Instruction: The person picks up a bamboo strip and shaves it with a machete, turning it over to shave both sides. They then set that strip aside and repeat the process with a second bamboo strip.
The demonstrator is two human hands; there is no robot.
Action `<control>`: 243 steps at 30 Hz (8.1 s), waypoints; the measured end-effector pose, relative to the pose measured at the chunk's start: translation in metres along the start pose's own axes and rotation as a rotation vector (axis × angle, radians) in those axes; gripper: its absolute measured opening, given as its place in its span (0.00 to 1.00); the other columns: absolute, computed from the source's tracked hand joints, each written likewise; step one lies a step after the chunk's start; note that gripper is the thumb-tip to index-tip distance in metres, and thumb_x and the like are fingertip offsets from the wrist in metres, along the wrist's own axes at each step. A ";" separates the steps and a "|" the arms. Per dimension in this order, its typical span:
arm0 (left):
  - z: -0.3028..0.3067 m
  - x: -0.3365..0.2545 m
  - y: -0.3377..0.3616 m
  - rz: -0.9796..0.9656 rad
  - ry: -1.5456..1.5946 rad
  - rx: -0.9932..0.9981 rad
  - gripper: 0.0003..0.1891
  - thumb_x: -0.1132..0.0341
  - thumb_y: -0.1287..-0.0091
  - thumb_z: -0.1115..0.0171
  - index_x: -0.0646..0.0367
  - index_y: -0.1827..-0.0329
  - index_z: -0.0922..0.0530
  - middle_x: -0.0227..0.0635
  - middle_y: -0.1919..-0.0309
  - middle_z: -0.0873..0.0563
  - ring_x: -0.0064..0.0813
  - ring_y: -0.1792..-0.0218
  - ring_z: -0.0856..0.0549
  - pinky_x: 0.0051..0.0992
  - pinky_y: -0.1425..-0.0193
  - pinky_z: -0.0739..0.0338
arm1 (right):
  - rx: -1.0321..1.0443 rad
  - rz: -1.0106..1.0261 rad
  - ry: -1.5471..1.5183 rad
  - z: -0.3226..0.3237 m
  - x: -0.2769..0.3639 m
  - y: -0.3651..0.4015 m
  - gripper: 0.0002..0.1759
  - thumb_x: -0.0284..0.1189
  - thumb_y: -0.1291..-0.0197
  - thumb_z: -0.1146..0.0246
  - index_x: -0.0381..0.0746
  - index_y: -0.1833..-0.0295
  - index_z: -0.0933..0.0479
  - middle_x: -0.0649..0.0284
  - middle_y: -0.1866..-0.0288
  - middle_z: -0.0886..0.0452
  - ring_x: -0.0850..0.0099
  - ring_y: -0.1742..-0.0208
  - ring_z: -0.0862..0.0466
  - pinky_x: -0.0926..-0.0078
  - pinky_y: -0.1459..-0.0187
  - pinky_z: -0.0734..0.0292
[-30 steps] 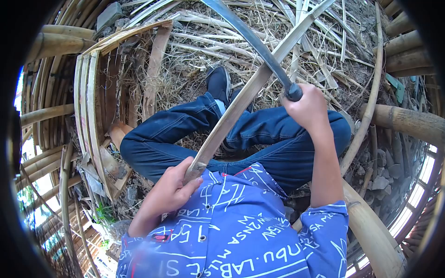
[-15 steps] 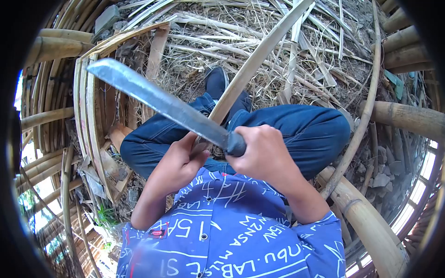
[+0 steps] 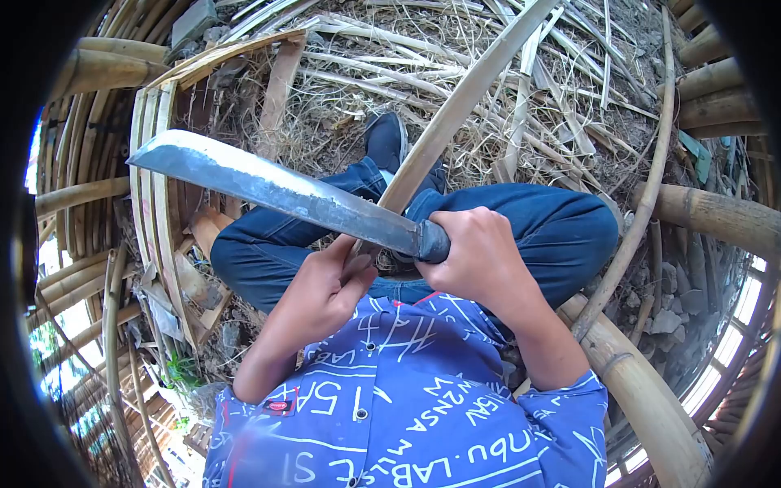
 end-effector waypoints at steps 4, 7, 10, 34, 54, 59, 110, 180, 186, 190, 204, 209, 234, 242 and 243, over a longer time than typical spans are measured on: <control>0.003 -0.003 -0.004 0.010 -0.071 0.051 0.21 0.77 0.36 0.44 0.69 0.39 0.29 0.50 0.56 0.16 0.28 0.50 0.17 0.27 0.46 0.26 | -0.035 -0.007 0.050 0.005 -0.005 -0.003 0.11 0.33 0.61 0.31 0.38 0.73 0.19 0.49 0.77 0.19 0.49 0.70 0.18 0.57 0.63 0.21; 0.001 0.002 -0.003 -0.005 -0.083 0.040 0.20 0.77 0.36 0.44 0.69 0.40 0.29 0.49 0.55 0.16 0.28 0.49 0.18 0.27 0.46 0.26 | -0.045 0.003 0.132 0.004 -0.009 -0.002 0.11 0.34 0.61 0.31 0.39 0.73 0.19 0.50 0.77 0.19 0.50 0.70 0.17 0.57 0.64 0.21; -0.001 0.010 -0.003 -0.028 -0.026 0.028 0.19 0.76 0.36 0.44 0.70 0.42 0.28 0.49 0.55 0.16 0.28 0.51 0.18 0.28 0.47 0.25 | -0.033 0.002 0.154 0.002 -0.011 -0.002 0.11 0.35 0.62 0.30 0.40 0.72 0.18 0.51 0.77 0.18 0.51 0.71 0.17 0.57 0.64 0.22; 0.025 0.007 0.009 -0.033 0.028 -0.058 0.15 0.74 0.35 0.41 0.67 0.46 0.27 0.28 0.73 0.21 0.14 0.72 0.27 0.20 0.68 0.31 | -0.170 0.105 0.279 0.015 -0.023 -0.005 0.11 0.36 0.64 0.30 0.43 0.73 0.21 0.58 0.78 0.19 0.56 0.73 0.17 0.60 0.68 0.25; 0.031 0.002 0.009 0.008 0.071 -0.088 0.10 0.73 0.38 0.40 0.67 0.56 0.27 0.43 0.73 0.23 0.25 0.70 0.27 0.28 0.64 0.29 | -0.225 0.159 0.277 0.028 -0.026 -0.001 0.10 0.33 0.64 0.30 0.43 0.75 0.23 0.60 0.79 0.20 0.57 0.74 0.18 0.62 0.71 0.25; 0.031 0.002 0.008 0.031 0.056 -0.077 0.11 0.73 0.37 0.40 0.68 0.54 0.27 0.42 0.72 0.22 0.24 0.69 0.26 0.28 0.64 0.29 | -0.242 0.153 0.281 0.029 -0.027 0.000 0.11 0.33 0.64 0.30 0.43 0.75 0.23 0.60 0.78 0.20 0.58 0.73 0.17 0.62 0.71 0.25; 0.118 0.039 0.064 0.209 0.484 -0.493 0.20 0.76 0.29 0.49 0.55 0.35 0.36 0.21 0.80 0.35 0.09 0.84 0.38 0.14 0.84 0.42 | -0.591 -0.254 0.344 0.124 -0.108 0.036 0.08 0.26 0.51 0.36 0.33 0.69 0.26 0.54 0.81 0.28 0.61 0.79 0.25 0.66 0.71 0.29; 0.011 0.048 -0.008 0.144 0.203 -0.033 0.12 0.73 0.38 0.38 0.66 0.53 0.26 0.29 0.67 0.24 0.17 0.64 0.27 0.23 0.57 0.30 | 0.127 -0.056 0.048 -0.020 -0.011 0.001 0.11 0.32 0.63 0.31 0.37 0.74 0.21 0.48 0.78 0.21 0.48 0.70 0.19 0.56 0.65 0.23; 0.009 0.041 -0.004 0.096 0.144 -0.056 0.12 0.75 0.40 0.39 0.66 0.53 0.27 0.30 0.65 0.24 0.20 0.62 0.27 0.24 0.54 0.29 | 0.137 -0.034 0.146 -0.016 -0.011 0.000 0.11 0.35 0.61 0.32 0.39 0.72 0.18 0.50 0.76 0.18 0.50 0.70 0.17 0.56 0.63 0.21; 0.011 0.037 -0.006 0.091 0.144 -0.027 0.13 0.75 0.39 0.39 0.67 0.52 0.27 0.32 0.63 0.24 0.21 0.60 0.26 0.25 0.52 0.29 | 0.081 0.012 0.213 -0.015 -0.013 0.000 0.11 0.35 0.61 0.31 0.39 0.72 0.18 0.51 0.76 0.18 0.51 0.70 0.17 0.57 0.64 0.21; 0.020 0.042 0.012 0.169 0.242 0.027 0.11 0.74 0.38 0.38 0.62 0.56 0.30 0.23 0.73 0.29 0.12 0.71 0.30 0.18 0.68 0.34 | -0.114 -0.301 0.247 0.029 -0.081 -0.019 0.11 0.35 0.56 0.34 0.39 0.69 0.18 0.49 0.71 0.17 0.49 0.64 0.16 0.55 0.58 0.21; 0.020 0.041 0.007 0.131 0.195 0.006 0.09 0.74 0.37 0.38 0.60 0.58 0.30 0.18 0.78 0.34 0.10 0.76 0.36 0.17 0.74 0.42 | -0.166 -0.316 0.332 0.038 -0.088 -0.022 0.11 0.34 0.55 0.35 0.38 0.69 0.18 0.49 0.72 0.17 0.48 0.64 0.16 0.55 0.59 0.21; 0.028 0.044 0.015 0.148 0.447 0.132 0.15 0.74 0.40 0.33 0.58 0.56 0.31 0.17 0.75 0.33 0.07 0.75 0.35 0.14 0.73 0.42 | -0.198 -0.211 -0.242 0.021 -0.067 -0.016 0.08 0.27 0.56 0.34 0.33 0.75 0.24 0.62 0.83 0.25 0.77 0.79 0.25 0.73 0.74 0.30; 0.017 0.037 0.011 0.143 0.523 0.130 0.16 0.74 0.42 0.31 0.59 0.55 0.29 0.23 0.67 0.29 0.13 0.63 0.29 0.18 0.58 0.31 | 0.065 -0.002 -0.070 -0.017 0.014 -0.008 0.12 0.34 0.60 0.30 0.39 0.69 0.18 0.50 0.77 0.19 0.50 0.70 0.16 0.58 0.64 0.21; 0.015 0.038 0.011 0.142 0.526 0.131 0.16 0.74 0.42 0.31 0.59 0.55 0.29 0.23 0.67 0.29 0.13 0.63 0.29 0.18 0.58 0.31 | 0.080 0.019 -0.035 -0.021 0.017 -0.008 0.13 0.35 0.60 0.30 0.39 0.69 0.18 0.49 0.77 0.19 0.50 0.70 0.16 0.57 0.64 0.20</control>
Point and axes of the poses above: each hand's wrist, its own y-axis away from the middle knuckle, its own z-axis out of the back of the hand, x = y × z, the point moved 5 cm from there along -y, towards the middle knuckle
